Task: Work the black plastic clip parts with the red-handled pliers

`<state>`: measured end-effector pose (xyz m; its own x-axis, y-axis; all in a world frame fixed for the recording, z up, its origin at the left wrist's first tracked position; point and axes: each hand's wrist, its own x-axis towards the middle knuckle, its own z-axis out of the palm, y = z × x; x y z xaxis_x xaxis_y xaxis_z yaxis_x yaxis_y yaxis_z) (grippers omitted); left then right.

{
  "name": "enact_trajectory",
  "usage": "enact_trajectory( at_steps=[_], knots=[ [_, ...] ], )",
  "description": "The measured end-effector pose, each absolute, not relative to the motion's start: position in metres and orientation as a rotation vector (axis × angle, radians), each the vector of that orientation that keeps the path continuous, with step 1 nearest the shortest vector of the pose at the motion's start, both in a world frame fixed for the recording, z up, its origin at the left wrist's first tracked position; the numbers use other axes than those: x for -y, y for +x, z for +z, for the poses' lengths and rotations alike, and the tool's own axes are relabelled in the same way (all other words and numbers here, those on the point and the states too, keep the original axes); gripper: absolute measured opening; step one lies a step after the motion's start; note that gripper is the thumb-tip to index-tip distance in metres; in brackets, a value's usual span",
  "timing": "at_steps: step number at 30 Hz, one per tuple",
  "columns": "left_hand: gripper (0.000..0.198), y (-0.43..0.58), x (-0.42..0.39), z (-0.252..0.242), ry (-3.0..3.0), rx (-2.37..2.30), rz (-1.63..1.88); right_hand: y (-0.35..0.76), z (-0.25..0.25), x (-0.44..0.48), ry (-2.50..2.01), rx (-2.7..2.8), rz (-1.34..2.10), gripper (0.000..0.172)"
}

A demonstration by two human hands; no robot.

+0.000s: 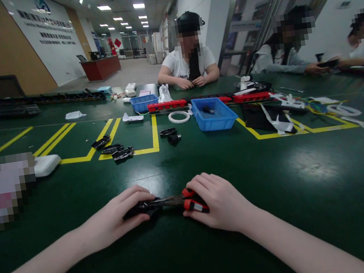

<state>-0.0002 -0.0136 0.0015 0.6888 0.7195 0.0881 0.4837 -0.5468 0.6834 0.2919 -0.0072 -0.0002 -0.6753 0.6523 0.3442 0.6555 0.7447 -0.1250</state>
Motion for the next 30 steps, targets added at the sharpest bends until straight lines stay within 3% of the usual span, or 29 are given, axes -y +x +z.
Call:
enact_trajectory(
  at_steps=[17, 30],
  knots=[
    [0.045, -0.002, 0.016, -0.012, 2.634, -0.923, 0.387, 0.288, 0.005, 0.010, -1.021, 2.583, 0.105, 0.036],
    [0.040, -0.003, 0.015, -0.015, 2.691, -0.919, 0.381, 0.288, -0.001, 0.014, -1.012, 2.603, -0.029, 0.036]
  ],
)
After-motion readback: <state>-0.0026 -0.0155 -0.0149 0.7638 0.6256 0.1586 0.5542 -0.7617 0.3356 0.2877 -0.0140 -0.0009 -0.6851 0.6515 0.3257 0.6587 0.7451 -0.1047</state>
